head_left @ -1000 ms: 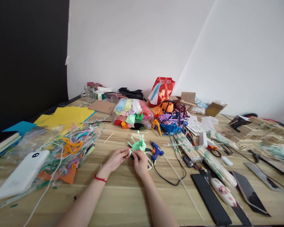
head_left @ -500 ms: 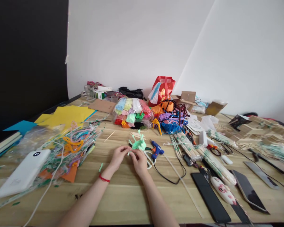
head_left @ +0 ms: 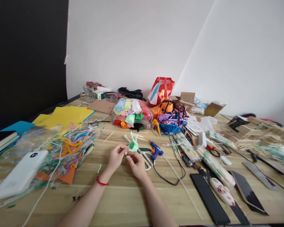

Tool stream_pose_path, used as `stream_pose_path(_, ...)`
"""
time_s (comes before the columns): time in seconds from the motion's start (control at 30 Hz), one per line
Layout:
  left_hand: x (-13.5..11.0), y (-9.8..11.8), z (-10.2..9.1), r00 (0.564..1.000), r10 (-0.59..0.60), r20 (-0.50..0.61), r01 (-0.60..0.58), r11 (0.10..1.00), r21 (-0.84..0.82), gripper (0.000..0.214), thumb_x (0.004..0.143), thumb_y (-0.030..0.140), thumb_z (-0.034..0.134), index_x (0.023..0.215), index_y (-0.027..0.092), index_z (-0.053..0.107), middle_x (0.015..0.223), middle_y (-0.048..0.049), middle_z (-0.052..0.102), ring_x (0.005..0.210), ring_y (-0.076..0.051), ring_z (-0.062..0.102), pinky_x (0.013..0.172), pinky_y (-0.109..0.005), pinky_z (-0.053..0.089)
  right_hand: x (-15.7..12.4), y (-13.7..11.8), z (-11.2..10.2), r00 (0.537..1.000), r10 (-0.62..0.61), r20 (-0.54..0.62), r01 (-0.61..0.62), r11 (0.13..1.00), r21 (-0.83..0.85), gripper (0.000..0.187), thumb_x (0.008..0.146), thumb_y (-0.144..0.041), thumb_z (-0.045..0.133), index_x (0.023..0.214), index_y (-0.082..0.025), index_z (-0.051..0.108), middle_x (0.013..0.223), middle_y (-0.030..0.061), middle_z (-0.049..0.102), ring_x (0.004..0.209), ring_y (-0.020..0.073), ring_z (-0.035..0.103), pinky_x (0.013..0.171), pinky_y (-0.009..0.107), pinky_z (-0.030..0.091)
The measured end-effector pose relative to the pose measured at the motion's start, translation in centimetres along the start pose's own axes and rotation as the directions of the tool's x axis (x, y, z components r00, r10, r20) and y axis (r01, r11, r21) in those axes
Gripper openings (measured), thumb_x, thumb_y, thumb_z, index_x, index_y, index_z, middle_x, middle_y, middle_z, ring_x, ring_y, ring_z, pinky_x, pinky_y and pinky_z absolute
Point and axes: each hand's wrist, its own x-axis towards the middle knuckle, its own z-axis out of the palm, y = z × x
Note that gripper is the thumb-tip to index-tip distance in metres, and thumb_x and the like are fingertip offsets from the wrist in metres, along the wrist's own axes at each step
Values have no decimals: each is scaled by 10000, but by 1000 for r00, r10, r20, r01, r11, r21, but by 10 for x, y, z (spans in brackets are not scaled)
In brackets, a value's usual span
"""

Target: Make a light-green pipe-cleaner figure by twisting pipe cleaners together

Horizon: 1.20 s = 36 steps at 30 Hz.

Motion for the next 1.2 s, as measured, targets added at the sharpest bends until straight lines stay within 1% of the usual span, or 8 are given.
stream_pose_path(0.17,-1,9,1,999,-31,16,31,999,-42,124,715,275,623,688,157,596,691,-20,647,659,-149,617,640,-259,504,3,10,10,936,349,51,-339,849,405,435,773,-546,513,687,-131,615,482,-16,531,321,76,426,323,198,307)
stream_pose_path(0.4,-6,14,4,997,25,68,-24,1000,-17,107,736,272,611,733,165,622,667,-16,655,620,-147,622,603,-253,511,7,10,7,877,479,-35,-360,704,612,372,651,-480,685,584,-143,545,452,-58,496,289,27,349,267,159,194)
stream_pose_path(0.57,-9,8,5,981,193,35,-196,955,223,86,732,269,618,737,205,677,783,-38,691,757,-182,632,731,-303,506,10,10,-2,783,538,313,-551,367,749,301,642,-388,712,622,-140,542,430,-91,418,300,2,228,280,145,130)
stream_pose_path(0.63,-10,6,4,972,231,46,-234,931,280,102,750,271,599,763,221,687,809,-41,702,801,-197,635,775,-328,498,12,10,-5,770,523,366,-566,294,770,283,640,-351,716,619,-146,522,426,-102,390,306,0,199,286,142,128)
stream_pose_path(0.8,-10,4,5,956,276,97,-292,903,315,172,817,245,509,842,217,677,881,-53,697,848,-190,631,797,-323,490,12,8,-6,823,498,273,-494,390,777,329,662,-334,701,551,-177,434,387,-114,341,299,11,195,294,156,141)
stream_pose_path(0.93,-11,5,5,942,320,104,-335,870,362,169,821,207,476,832,209,645,864,-52,675,852,-188,614,795,-322,479,11,4,-4,896,435,86,-353,581,733,331,662,-358,701,553,-176,446,369,-116,353,289,13,224,306,159,164)
stream_pose_path(1.07,-10,1,3,929,340,145,-369,825,427,188,814,159,439,855,205,617,879,-57,651,858,-188,601,783,-316,474,11,3,-7,923,360,-136,-253,834,491,286,665,-400,686,630,-158,538,395,-85,462,282,25,303,303,165,174)
stream_pose_path(1.2,-9,-6,1,915,311,257,-402,769,497,220,815,143,421,906,208,609,915,-63,637,883,-192,592,791,-311,465,11,6,-8,920,321,-225,-248,920,302,305,662,-445,662,667,-151,580,401,-68,492,288,47,346,303,176,215)
